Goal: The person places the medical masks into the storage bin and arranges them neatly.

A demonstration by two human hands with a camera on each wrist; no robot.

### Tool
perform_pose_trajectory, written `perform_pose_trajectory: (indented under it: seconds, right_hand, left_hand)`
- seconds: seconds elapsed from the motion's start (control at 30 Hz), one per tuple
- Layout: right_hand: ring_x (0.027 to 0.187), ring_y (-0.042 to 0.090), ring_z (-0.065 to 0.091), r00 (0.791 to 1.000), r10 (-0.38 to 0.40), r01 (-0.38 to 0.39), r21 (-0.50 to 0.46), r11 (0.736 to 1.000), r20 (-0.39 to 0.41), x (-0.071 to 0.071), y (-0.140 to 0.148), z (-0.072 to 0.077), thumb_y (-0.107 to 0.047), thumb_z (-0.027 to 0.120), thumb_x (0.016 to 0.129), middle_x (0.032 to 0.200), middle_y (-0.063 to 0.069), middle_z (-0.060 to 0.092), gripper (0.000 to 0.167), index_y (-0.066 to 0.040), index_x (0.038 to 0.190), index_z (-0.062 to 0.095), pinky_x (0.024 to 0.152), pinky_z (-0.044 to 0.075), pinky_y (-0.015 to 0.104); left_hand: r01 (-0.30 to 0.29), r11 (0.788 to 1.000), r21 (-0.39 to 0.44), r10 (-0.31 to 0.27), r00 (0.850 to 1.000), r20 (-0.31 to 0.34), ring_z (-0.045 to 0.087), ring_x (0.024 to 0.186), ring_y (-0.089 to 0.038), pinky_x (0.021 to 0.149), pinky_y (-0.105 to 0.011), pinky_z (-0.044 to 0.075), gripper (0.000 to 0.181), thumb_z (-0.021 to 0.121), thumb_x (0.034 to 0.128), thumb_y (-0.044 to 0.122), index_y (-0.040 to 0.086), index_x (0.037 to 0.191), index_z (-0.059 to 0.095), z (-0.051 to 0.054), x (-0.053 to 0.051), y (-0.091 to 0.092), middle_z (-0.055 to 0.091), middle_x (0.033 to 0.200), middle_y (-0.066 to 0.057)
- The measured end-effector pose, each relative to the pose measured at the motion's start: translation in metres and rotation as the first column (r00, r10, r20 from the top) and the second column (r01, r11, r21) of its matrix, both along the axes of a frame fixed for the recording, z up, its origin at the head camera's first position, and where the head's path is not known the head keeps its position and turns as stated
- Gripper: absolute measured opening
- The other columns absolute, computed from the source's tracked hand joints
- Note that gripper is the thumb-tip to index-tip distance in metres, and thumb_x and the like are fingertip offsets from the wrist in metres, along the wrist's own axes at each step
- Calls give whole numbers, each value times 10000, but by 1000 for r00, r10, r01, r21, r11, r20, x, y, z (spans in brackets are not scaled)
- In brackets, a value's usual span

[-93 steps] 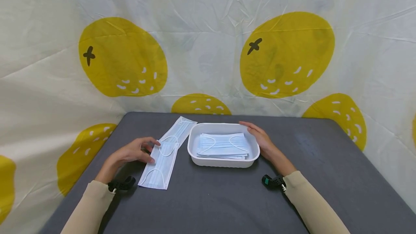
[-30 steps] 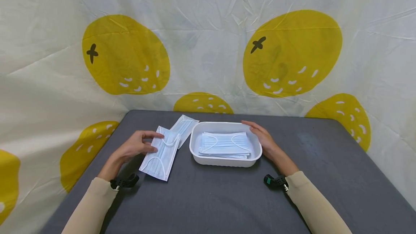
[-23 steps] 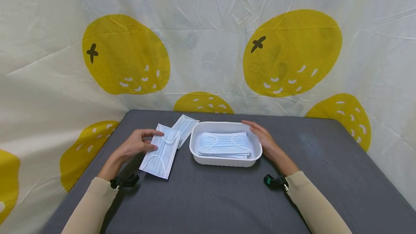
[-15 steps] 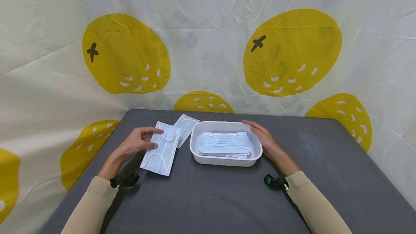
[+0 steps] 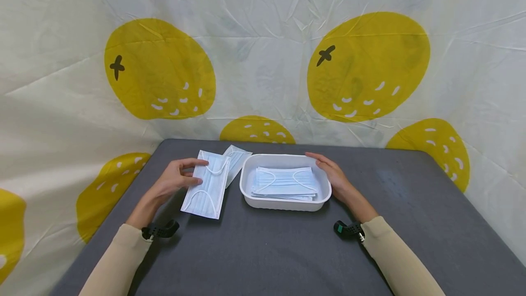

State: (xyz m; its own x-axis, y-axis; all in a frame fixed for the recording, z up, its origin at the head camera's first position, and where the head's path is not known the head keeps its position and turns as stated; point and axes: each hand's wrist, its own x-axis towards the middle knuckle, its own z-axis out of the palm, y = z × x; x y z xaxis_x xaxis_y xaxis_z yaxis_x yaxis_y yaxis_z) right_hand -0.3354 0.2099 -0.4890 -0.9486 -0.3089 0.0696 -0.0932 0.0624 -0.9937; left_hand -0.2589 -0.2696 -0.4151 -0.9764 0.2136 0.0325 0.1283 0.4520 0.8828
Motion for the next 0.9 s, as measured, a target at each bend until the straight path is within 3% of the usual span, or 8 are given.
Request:
perform_pose_trajectory:
  seconds: [0.4, 0.77, 0.9]
  right_hand:
    - [1398, 227, 483, 1000, -3, 3, 5, 1000, -8, 0, 3, 0, -210, 388, 1124, 1645, 103, 396, 460, -93, 1565, 446, 1065, 446, 230]
    - [1381, 271, 499, 1000, 2, -2, -27, 1000, 3, 2, 3, 0, -190, 374, 1126, 1635, 141, 400, 473, -50, 1576, 405, 977, 486, 167]
    - [1395, 286, 488, 1000, 7, -7, -29, 1000, 2, 3, 3, 1, -190, 378, 1126, 1636, 132, 401, 459, -82, 1568, 438, 992, 482, 176]
  left_hand:
    - [-25, 999, 27, 26, 999, -19, 659, 811, -200, 645, -293, 558, 510, 788, 876, 102, 85, 1369, 659, 5, -1, 14, 585, 1432, -190]
    - [18, 999, 47, -16, 999, -47, 635, 738, -180, 630, -288, 536, 479, 785, 886, 91, 126, 1351, 678, 14, -3, 34, 642, 1363, -153]
    - [29, 999, 35, -28, 999, -43, 679, 818, -204, 683, -287, 561, 473, 777, 893, 90, 136, 1354, 678, 21, -7, 42, 643, 1372, -157]
